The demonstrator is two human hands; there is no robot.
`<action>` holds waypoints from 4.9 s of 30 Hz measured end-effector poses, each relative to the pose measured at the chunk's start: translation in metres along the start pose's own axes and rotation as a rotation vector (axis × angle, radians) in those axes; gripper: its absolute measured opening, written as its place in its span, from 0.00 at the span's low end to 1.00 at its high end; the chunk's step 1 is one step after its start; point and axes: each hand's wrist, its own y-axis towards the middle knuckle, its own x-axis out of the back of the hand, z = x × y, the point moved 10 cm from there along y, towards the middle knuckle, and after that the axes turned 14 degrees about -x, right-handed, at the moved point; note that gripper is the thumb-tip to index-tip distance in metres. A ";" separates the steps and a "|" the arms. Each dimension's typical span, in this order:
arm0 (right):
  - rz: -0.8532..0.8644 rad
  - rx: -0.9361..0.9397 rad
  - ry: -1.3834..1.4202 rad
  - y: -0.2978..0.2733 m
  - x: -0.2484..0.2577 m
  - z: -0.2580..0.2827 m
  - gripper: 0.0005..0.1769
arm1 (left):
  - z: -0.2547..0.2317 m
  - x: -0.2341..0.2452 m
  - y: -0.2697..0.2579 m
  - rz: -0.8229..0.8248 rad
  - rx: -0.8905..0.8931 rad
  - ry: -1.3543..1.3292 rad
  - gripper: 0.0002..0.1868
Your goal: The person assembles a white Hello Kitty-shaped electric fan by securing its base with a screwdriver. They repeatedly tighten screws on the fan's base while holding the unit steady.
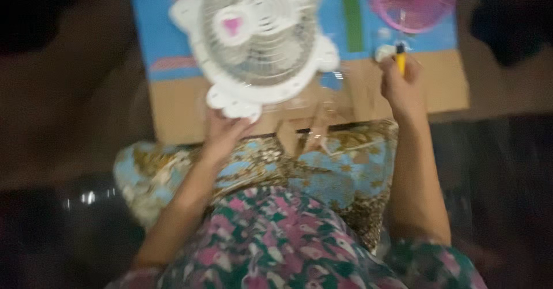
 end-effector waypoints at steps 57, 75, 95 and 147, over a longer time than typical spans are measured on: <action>0.243 0.691 -1.439 -0.153 -0.306 0.101 0.11 | 0.027 0.032 0.006 -0.214 -0.158 -0.197 0.23; 0.318 0.774 -1.542 -0.153 -0.332 0.109 0.10 | 0.020 0.035 0.007 -0.253 -0.238 -0.123 0.19; 0.458 0.651 -1.257 -0.108 -0.366 0.063 0.17 | 0.007 0.029 0.002 -0.127 -0.390 -0.058 0.09; -0.138 -0.023 -0.248 0.090 0.069 -0.033 0.11 | 0.001 0.011 0.002 -0.144 -0.026 0.018 0.17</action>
